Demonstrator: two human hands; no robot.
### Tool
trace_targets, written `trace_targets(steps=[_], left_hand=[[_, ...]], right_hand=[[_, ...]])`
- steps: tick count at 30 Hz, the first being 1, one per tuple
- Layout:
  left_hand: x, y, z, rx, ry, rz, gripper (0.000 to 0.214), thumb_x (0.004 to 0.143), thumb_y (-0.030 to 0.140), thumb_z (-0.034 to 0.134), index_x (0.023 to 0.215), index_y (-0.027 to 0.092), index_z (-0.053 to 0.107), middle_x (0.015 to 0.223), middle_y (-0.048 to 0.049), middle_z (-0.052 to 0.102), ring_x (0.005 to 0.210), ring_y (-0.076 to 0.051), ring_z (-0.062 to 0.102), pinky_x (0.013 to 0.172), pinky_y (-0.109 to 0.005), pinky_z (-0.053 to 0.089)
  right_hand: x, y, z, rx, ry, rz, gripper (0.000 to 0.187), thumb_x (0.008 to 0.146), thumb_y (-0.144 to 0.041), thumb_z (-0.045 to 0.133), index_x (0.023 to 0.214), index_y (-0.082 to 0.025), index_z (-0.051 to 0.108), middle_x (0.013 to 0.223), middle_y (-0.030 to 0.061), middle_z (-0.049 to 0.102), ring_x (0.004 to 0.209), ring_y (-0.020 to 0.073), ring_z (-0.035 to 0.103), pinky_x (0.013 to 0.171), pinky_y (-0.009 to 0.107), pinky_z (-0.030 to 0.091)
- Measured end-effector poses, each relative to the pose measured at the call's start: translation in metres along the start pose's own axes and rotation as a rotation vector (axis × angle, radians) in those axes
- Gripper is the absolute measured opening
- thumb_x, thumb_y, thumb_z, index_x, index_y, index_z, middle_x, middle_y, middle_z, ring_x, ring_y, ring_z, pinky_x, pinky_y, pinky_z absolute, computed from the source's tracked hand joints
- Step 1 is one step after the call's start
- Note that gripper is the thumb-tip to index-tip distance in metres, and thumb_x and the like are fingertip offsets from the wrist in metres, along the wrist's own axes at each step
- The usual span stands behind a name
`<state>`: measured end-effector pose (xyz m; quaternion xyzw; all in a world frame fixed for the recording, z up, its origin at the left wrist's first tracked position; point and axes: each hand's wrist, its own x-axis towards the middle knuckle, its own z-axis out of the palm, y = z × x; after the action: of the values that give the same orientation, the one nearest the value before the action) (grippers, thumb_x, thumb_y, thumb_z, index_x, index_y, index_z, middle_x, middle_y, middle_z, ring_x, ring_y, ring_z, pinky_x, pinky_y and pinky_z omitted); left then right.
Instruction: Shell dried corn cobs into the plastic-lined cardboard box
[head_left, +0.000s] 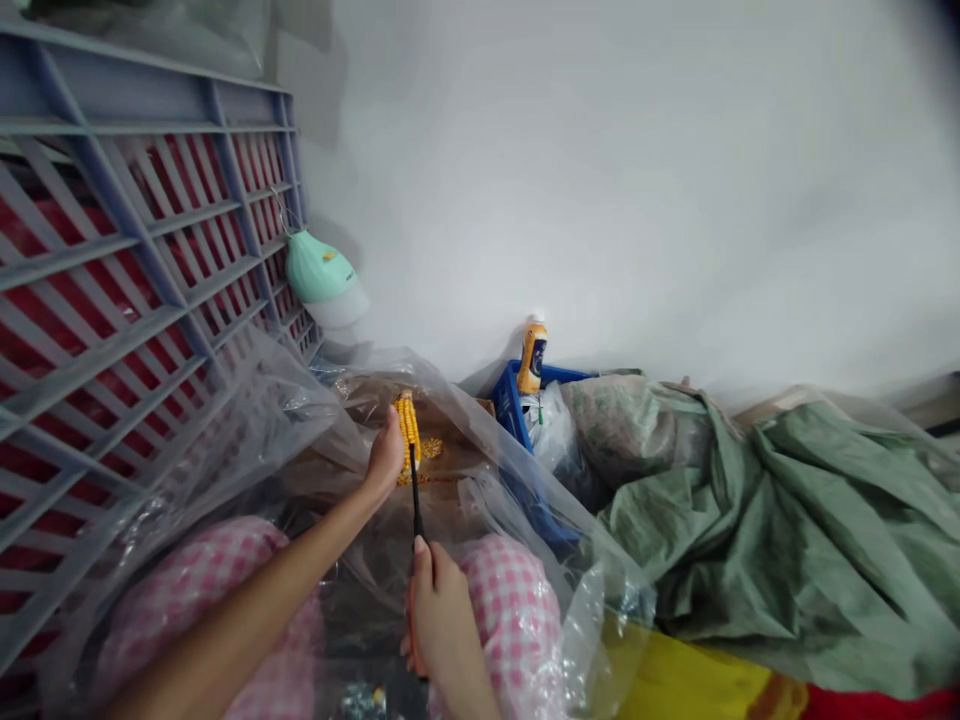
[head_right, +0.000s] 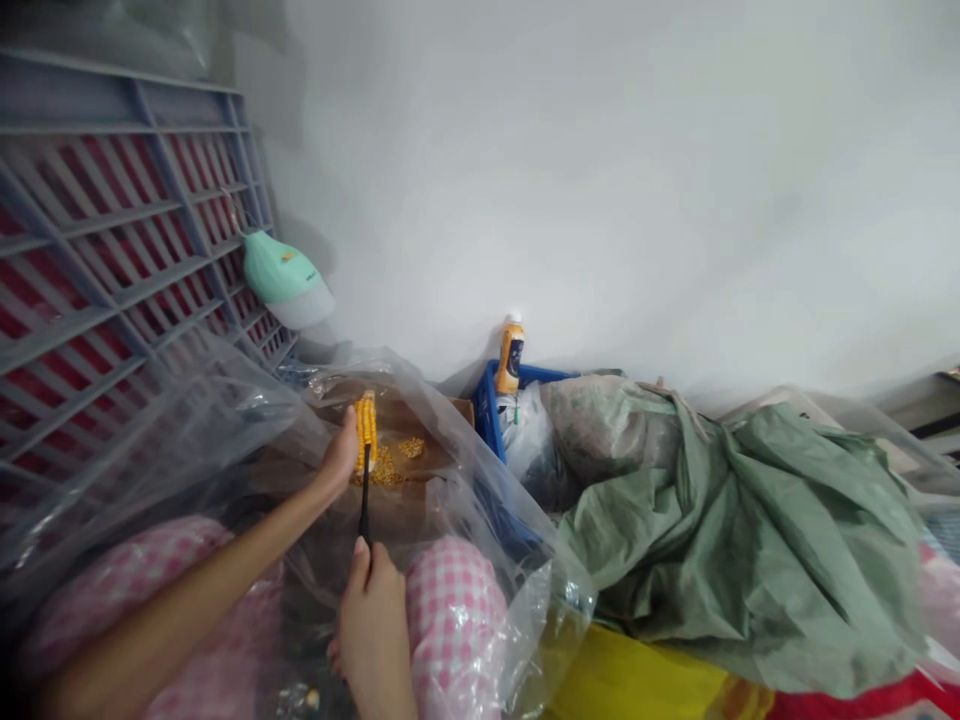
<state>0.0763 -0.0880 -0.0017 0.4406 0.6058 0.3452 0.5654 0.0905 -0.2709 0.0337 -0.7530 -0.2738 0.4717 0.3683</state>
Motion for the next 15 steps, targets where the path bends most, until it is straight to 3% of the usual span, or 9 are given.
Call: trace_targets(steps=[4, 9, 15], left_hand=[[-0.006, 0.009, 0.0, -0.144, -0.006, -0.061, 0.053, 0.084, 0.054, 0.027, 0.093, 0.016, 0.063, 0.089, -0.0094, 0.069, 0.086, -0.022, 0.064, 0.069, -0.026, 0.05], [-0.018, 0.029, -0.004, -0.505, -0.239, -0.151, 0.04, 0.081, 0.05, 0.042, 0.091, 0.017, 0.063, 0.062, -0.0027, 0.066, 0.059, -0.017, 0.064, 0.049, -0.022, 0.048], [-0.019, 0.038, -0.009, -0.681, -0.354, -0.148, 0.03, 0.079, 0.04, 0.043, 0.082, 0.015, 0.059, 0.048, 0.0014, 0.058, 0.041, -0.013, 0.056, 0.035, -0.02, 0.041]], right_hand=[[0.0, -0.003, -0.004, 0.237, -0.13, 0.071, 0.038, 0.083, -0.057, 0.03, 0.072, -0.021, 0.038, 0.047, -0.0083, 0.04, 0.023, 0.0055, 0.034, 0.022, 0.016, 0.028], [-0.004, -0.002, -0.006, 0.331, -0.116, 0.025, 0.06, 0.064, -0.078, 0.034, 0.071, -0.02, 0.04, 0.047, -0.0091, 0.041, 0.024, 0.0034, 0.035, 0.022, 0.014, 0.028], [-0.009, -0.001, -0.008, 0.454, -0.147, 0.051, 0.061, 0.06, -0.079, 0.039, 0.074, -0.02, 0.041, 0.048, -0.0085, 0.044, 0.024, 0.0013, 0.03, 0.023, 0.012, 0.021]])
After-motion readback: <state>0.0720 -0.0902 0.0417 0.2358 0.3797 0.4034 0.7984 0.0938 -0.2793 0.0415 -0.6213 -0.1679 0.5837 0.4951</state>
